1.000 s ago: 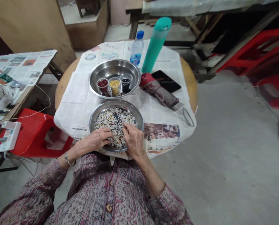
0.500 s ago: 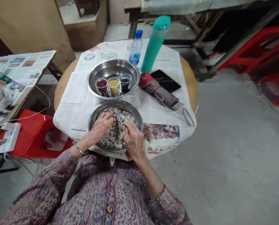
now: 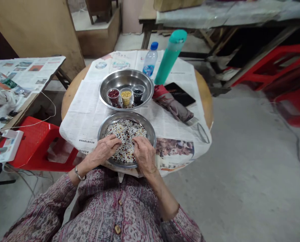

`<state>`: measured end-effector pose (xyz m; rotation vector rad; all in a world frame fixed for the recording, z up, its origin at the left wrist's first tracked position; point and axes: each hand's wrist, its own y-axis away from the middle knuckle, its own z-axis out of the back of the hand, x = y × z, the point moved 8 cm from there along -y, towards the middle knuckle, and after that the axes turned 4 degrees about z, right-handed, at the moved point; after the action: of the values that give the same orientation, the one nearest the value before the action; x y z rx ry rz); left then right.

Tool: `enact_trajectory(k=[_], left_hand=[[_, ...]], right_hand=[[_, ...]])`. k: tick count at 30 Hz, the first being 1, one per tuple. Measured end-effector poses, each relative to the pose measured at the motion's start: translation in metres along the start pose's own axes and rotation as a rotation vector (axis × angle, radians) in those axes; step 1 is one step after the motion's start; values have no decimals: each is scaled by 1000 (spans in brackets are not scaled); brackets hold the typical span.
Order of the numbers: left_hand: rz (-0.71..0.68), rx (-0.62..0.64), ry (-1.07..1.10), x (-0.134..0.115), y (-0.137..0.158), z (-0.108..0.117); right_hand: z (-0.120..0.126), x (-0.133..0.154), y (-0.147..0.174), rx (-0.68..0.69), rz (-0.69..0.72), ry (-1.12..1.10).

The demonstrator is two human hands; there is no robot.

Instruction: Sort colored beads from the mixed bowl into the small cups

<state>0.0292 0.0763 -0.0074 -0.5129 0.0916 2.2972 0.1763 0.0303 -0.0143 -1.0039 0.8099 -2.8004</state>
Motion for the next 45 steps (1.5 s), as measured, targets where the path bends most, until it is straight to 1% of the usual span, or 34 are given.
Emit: enact_trajectory(k=[3, 6, 8, 11, 14, 16, 18, 20, 23, 25, 27, 29, 33, 36, 39, 45], left_hand=[[35, 15, -4, -2, -3, -5], [41, 12, -12, -3, -4, -5], [41, -15, -6, -4, -2, -2], [75, -62, 3, -1, 0, 2], [108, -54, 2, 2, 1, 0], [117, -31, -10, 2, 1, -3], [129, -13, -29, 3, 0, -5], [147, -1, -41, 4, 0, -7], [176, 24, -38, 6, 0, -9], [192, 40, -38, 8, -1, -11], [195, 42, -46, 8, -1, -11], [182, 31, -56, 8, -1, -11], [159, 15, -46, 8, 0, -12], [165, 7, -27, 9, 1, -12], [180, 14, -25, 9, 1, -11], [191, 48, -21, 6, 1, -10]], right_hand=[[-3, 0, 3, 21, 44, -21], [-6, 1, 3, 47, 77, -14], [-5, 3, 3, 42, 91, 12], [-2, 8, 1, 23, 110, 45], [0, 13, -3, 49, 103, 24], [5, 14, -12, 69, 80, -17], [13, 14, -30, 77, 46, -47], [23, 10, -58, 57, 2, -32], [38, -1, -114, -23, -48, 54], [40, -12, -153, -41, -98, 121], [34, -26, -187, -7, -165, 197], [21, -39, -213, 63, -207, 241], [-7, -61, -243, 200, -262, 299], [-24, -70, -255, 268, -260, 335], [-36, -76, -260, 320, -258, 395], [-42, -72, -258, 344, -256, 490]])
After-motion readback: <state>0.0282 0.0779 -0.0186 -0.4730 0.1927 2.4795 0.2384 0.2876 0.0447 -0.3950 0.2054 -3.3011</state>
